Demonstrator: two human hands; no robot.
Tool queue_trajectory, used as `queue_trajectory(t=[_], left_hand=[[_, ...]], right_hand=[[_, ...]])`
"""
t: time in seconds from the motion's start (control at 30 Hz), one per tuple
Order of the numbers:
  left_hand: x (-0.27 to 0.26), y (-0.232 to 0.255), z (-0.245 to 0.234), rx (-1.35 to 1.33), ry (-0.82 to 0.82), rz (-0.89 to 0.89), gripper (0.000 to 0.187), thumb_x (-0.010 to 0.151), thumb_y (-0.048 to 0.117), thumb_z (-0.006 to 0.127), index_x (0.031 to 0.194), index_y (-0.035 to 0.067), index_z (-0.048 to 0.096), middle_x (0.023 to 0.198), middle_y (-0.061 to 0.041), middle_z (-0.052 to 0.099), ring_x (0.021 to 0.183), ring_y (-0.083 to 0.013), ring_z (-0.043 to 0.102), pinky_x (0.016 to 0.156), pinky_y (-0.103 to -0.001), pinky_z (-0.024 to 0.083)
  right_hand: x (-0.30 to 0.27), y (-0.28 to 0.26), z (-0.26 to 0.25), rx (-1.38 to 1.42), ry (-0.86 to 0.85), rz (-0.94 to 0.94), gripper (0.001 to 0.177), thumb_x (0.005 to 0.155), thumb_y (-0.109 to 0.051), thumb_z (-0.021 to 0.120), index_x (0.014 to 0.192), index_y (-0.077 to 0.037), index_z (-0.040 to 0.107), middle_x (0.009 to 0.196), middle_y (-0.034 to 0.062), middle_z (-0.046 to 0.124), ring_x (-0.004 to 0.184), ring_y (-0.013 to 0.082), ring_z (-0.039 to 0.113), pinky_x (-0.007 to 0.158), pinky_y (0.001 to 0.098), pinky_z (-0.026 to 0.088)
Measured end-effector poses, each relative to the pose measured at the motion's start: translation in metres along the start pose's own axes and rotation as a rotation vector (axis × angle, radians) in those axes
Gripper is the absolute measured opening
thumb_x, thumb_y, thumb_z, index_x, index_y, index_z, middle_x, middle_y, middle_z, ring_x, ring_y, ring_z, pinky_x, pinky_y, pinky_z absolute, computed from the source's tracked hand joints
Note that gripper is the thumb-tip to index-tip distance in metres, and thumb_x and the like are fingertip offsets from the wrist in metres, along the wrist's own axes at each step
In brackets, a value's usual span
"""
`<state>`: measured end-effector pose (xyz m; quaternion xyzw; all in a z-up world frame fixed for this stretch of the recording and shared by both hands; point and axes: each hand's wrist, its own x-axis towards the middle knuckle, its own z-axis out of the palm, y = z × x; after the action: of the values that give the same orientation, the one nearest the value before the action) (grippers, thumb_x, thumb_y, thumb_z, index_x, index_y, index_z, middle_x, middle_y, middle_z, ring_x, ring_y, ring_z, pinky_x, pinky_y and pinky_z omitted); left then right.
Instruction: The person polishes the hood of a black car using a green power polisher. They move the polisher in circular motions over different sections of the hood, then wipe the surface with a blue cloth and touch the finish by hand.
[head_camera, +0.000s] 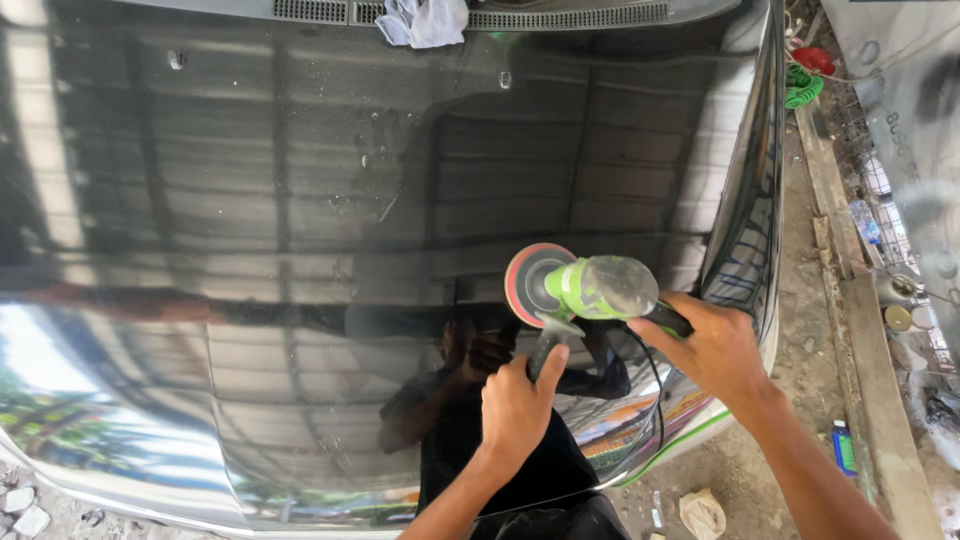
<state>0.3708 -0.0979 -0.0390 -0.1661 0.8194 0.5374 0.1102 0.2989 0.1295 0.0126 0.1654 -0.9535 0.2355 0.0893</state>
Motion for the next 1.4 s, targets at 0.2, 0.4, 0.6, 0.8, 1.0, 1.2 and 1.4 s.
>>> queue_trajectory(t=[0.2, 0.4, 0.6, 0.8, 1.0, 1.2, 1.4], left_hand=[[0.015, 0.011, 0.011, 0.004, -0.026, 0.022, 0.07, 0.091, 0.065, 0.057, 0.076, -0.002, 0.069, 0.066, -0.021, 0.07, 0.068, -0.0409, 0.073, 0.065, -0.047, 0.057], [0.075, 0.037, 0.012, 0.035, -0.014, 0.026, 0.075, 0.088, 0.072, 0.054, 0.074, 0.0, 0.072, 0.068, -0.018, 0.071, 0.073, -0.0408, 0.073, 0.07, -0.049, 0.057], [0.141, 0.074, 0.005, 0.018, -0.01, 0.002, 0.075, 0.086, 0.073, 0.053, 0.073, 0.002, 0.072, 0.067, -0.017, 0.072, 0.07, -0.037, 0.075, 0.071, -0.047, 0.058], [0.204, 0.114, -0.016, -0.059, -0.027, -0.002, 0.075, 0.084, 0.072, 0.057, 0.069, -0.001, 0.068, 0.057, -0.014, 0.069, 0.049, -0.0289, 0.074, 0.057, -0.038, 0.061], [0.252, 0.14, -0.029, -0.069, 0.015, 0.04, 0.078, 0.083, 0.073, 0.061, 0.067, -0.004, 0.069, 0.055, -0.012, 0.068, 0.044, -0.0238, 0.071, 0.051, -0.034, 0.06], [0.287, 0.152, -0.033, -0.034, 0.022, 0.031, 0.076, 0.08, 0.076, 0.059, 0.066, 0.001, 0.066, 0.055, -0.008, 0.066, 0.045, -0.0226, 0.072, 0.051, -0.034, 0.06], [0.297, 0.165, -0.009, 0.01, -0.04, 0.035, 0.077, 0.08, 0.077, 0.058, 0.065, 0.002, 0.067, 0.058, -0.008, 0.068, 0.049, -0.0222, 0.073, 0.054, -0.035, 0.062]], right_hand=[[0.004, 0.018, -0.005, -0.03, 0.023, 0.021, 0.035, 0.084, -0.036, 0.081, 0.097, -0.004, 0.075, 0.071, 0.0106, 0.071, 0.054, 0.0248, 0.068, 0.051, 0.0354, 0.051], [0.057, 0.039, -0.007, -0.085, 0.096, -0.041, 0.04, 0.089, -0.045, 0.079, 0.096, -0.006, 0.075, 0.062, 0.0104, 0.065, 0.051, 0.0273, 0.064, 0.051, 0.0372, 0.05], [0.132, 0.055, -0.011, -0.128, 0.107, -0.091, 0.043, 0.092, -0.05, 0.078, 0.093, -0.007, 0.076, 0.053, 0.0079, 0.059, 0.049, 0.0303, 0.061, 0.051, 0.0394, 0.047], [0.208, 0.079, -0.01, -0.22, 0.116, -0.127, 0.048, 0.096, -0.057, 0.077, 0.098, -0.009, 0.078, 0.054, 0.0075, 0.06, 0.055, 0.0317, 0.064, 0.055, 0.0408, 0.05], [0.265, 0.088, -0.008, -0.196, 0.109, -0.116, 0.051, 0.096, -0.06, 0.076, 0.101, -0.01, 0.079, 0.057, 0.0068, 0.063, 0.056, 0.031, 0.066, 0.055, 0.0414, 0.052], [0.289, 0.1, 0.0, -0.198, 0.182, -0.106, 0.058, 0.098, -0.062, 0.08, 0.097, -0.005, 0.077, 0.063, 0.0083, 0.065, 0.062, 0.0332, 0.068, 0.061, 0.0424, 0.054], [0.279, 0.126, -0.013, -0.242, 0.18, -0.043, 0.062, 0.098, -0.063, 0.079, 0.094, -0.001, 0.076, 0.056, 0.0098, 0.061, 0.057, 0.0343, 0.064, 0.059, 0.0431, 0.052]])
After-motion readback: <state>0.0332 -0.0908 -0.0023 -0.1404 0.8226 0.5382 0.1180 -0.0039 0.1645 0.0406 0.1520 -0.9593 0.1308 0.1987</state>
